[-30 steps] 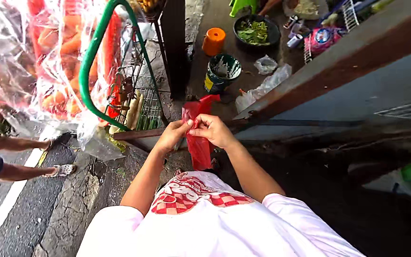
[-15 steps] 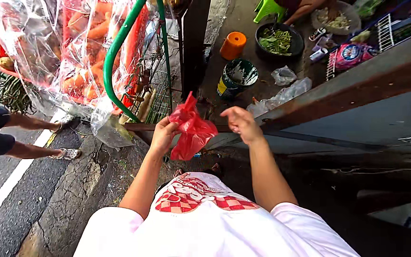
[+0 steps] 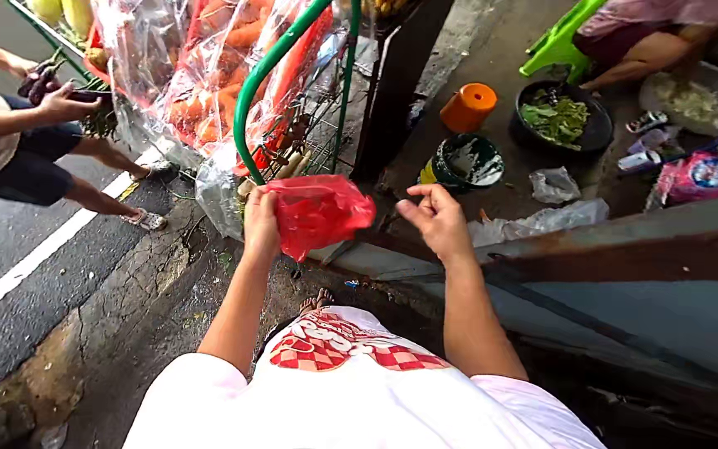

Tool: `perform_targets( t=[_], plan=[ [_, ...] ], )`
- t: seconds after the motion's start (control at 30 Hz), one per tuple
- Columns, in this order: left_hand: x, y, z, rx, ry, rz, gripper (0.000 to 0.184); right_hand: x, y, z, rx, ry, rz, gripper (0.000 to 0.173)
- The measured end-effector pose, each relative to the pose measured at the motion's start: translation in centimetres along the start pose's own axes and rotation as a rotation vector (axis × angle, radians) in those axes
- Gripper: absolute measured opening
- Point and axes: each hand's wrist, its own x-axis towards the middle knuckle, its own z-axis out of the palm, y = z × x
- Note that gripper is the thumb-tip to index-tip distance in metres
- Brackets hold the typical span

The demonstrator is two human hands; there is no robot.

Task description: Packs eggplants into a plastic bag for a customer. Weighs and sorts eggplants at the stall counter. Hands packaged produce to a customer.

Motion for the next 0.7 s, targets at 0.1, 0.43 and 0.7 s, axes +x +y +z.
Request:
perform_targets(
  t=[0.1,0.43,0.7],
  plan=[
    [-1.5,0.9,0.2,0.384,-0.201,0.206,0.024,1.0,-5.0,3.9,-0.174,-0.249,-0.167,0.072],
    [-6.0,3.1,-10.2,1.325,0.091,0.474,0.056,3.9,-6.8,9.1,0.630,-0.818,-0.250,0.015],
    [-2.8,-0.2,-23.1,-0.189,-0.169,-0.080,0.038,4.1,-8.2,19.5,0.877,-1.123,-0.128,0.034]
  ],
)
